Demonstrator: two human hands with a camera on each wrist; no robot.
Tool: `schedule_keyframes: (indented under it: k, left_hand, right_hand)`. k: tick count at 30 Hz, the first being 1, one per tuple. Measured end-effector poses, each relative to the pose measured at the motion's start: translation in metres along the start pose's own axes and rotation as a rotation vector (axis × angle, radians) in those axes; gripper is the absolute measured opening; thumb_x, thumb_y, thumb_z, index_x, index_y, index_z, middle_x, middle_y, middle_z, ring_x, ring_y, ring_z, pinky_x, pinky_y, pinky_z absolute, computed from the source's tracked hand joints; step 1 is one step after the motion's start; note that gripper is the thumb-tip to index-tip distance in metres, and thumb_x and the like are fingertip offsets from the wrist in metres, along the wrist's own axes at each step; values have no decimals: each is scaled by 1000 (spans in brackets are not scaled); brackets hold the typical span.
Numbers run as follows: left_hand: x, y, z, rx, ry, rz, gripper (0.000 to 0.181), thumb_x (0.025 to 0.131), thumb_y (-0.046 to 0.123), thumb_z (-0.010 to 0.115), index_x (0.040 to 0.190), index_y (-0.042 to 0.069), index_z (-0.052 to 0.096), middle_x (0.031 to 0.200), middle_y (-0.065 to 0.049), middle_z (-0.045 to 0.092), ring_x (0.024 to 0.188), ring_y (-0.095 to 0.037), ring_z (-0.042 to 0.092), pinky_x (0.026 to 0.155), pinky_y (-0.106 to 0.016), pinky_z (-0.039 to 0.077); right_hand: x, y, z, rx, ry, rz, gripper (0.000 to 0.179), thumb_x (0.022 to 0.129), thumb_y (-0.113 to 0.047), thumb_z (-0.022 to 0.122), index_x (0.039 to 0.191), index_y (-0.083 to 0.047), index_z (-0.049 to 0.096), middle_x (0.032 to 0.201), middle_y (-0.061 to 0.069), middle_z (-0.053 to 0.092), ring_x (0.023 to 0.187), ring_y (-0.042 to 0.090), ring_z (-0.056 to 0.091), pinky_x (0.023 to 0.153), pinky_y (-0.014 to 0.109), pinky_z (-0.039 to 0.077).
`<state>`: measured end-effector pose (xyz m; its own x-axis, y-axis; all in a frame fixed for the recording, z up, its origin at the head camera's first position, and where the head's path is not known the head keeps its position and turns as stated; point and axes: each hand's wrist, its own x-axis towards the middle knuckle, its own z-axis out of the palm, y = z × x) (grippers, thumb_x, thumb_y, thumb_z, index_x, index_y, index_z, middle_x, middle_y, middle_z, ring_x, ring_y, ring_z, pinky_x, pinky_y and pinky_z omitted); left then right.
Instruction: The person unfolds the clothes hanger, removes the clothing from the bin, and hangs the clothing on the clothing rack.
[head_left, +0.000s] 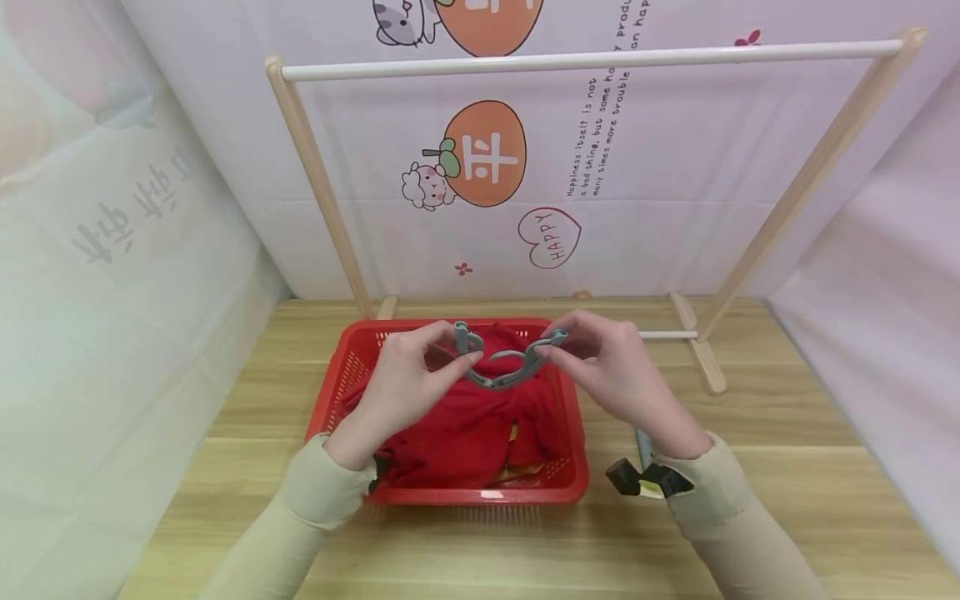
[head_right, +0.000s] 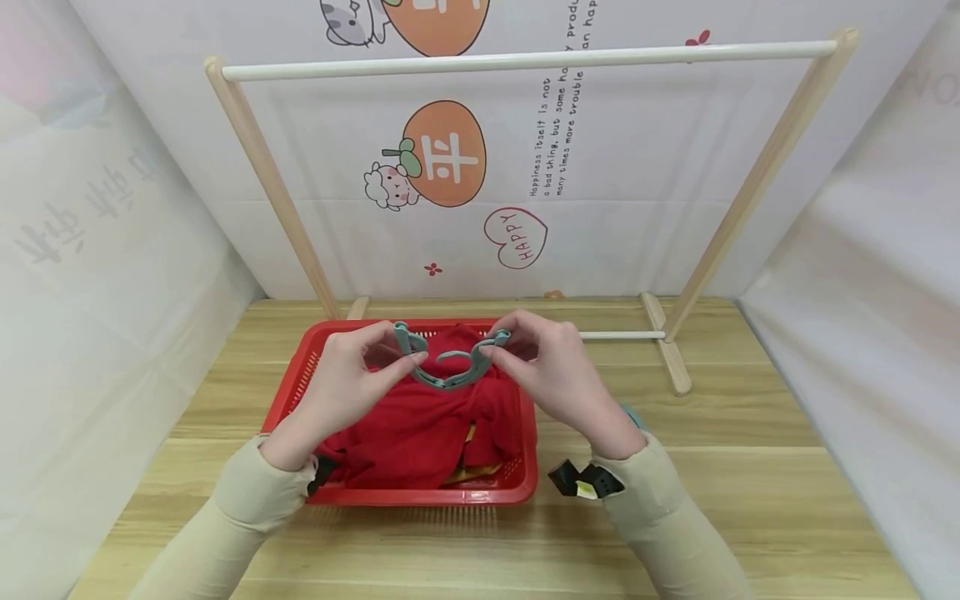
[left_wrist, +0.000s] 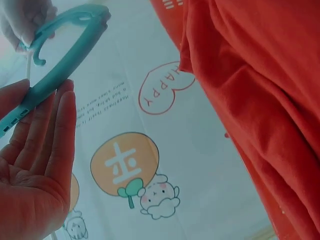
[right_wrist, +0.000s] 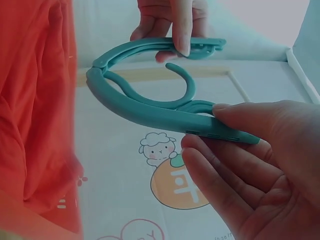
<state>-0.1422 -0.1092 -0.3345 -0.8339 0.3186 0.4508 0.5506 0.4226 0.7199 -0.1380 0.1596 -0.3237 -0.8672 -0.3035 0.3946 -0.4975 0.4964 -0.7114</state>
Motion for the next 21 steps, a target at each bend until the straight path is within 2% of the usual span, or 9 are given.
schedule_keyframes:
  k: [7,11,17,21]
  left_hand:
    - [0,-4,-10,-16,25,-15,16,87,13,83,100,14,75,87,12,72,72,-4,69,67,-30,60]
    - [-1,-7,-18,-35,38,-59,15,87,16,84,100,16,77,88,12,73,73,-7,69,67,-30,59]
    - [-3,-13,-27,-150,56,-142,16,88,19,83,102,15,78,91,6,74,79,-14,71,73,-32,60]
    - [-3,-16,-28,-210,69,-188,18,88,20,84,103,13,77,94,2,74,82,-18,72,77,-33,60]
  right_hand:
    - [-1,4,-6,-4,27,4,18,89,-11,81,104,-15,72,90,-8,73,78,10,73,73,30,61]
    - [-1,5,-12,23,65,7,17,89,-10,81,103,-13,72,91,-6,74,79,13,73,73,29,61]
    - [-2,9,-21,57,105,33,15,91,-13,79,104,-12,72,92,-4,75,83,13,74,75,24,59]
    - [-2,10,-26,78,109,47,15,92,-13,78,106,-11,72,93,-3,76,84,18,75,76,24,59]
